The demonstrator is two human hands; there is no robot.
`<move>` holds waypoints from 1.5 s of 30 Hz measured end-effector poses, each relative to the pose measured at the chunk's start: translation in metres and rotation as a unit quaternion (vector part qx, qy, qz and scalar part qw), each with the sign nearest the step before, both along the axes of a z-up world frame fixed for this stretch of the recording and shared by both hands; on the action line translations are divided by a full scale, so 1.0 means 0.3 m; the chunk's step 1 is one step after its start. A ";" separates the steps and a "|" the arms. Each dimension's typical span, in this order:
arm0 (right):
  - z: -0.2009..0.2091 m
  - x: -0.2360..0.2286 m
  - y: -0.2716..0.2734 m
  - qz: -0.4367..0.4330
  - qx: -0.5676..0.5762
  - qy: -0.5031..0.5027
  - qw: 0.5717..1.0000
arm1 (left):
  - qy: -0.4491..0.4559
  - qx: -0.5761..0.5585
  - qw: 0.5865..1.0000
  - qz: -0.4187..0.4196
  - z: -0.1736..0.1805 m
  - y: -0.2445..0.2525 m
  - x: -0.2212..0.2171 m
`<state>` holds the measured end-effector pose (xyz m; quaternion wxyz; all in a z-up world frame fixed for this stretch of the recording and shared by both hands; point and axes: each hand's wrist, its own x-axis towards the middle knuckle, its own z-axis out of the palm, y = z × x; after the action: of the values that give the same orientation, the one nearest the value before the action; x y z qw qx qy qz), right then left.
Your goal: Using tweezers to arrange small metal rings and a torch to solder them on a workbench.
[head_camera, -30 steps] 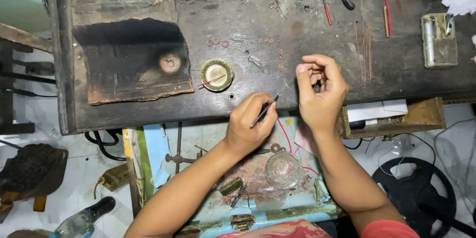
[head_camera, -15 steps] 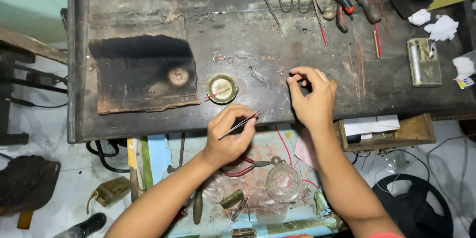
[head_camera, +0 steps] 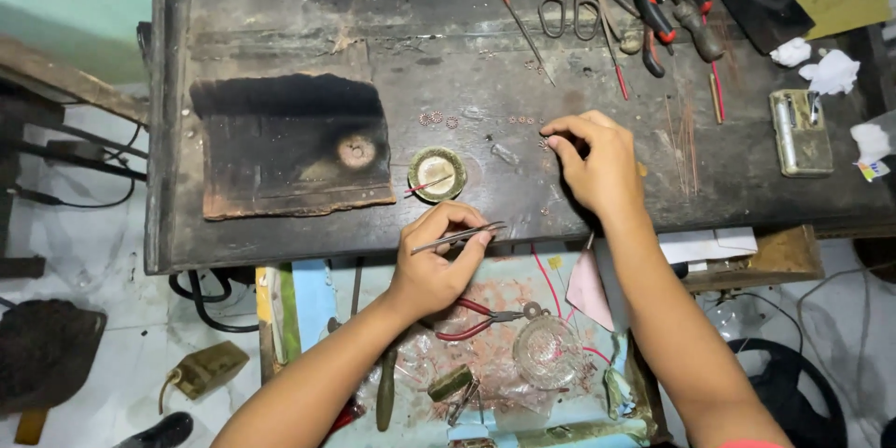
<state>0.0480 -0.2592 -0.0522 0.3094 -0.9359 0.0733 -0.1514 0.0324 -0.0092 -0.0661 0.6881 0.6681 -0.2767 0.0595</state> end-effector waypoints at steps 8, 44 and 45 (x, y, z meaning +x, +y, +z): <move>0.007 0.019 -0.016 0.027 -0.017 0.028 0.999 | 0.022 0.006 1.000 -0.002 -0.004 -0.001 -0.003; 0.088 -0.361 0.278 0.133 0.438 -0.203 0.866 | 0.123 -0.073 0.989 -0.025 -0.014 -0.012 -0.026; 0.086 -0.363 0.278 0.134 0.440 -0.204 0.864 | 0.124 -0.076 0.989 -0.026 -0.016 -0.012 -0.026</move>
<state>-0.0610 -0.1759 -0.0265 0.7147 -0.6514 -0.0580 -0.2479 0.0246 -0.0127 -0.0708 0.7670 0.6090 -0.2012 -0.0211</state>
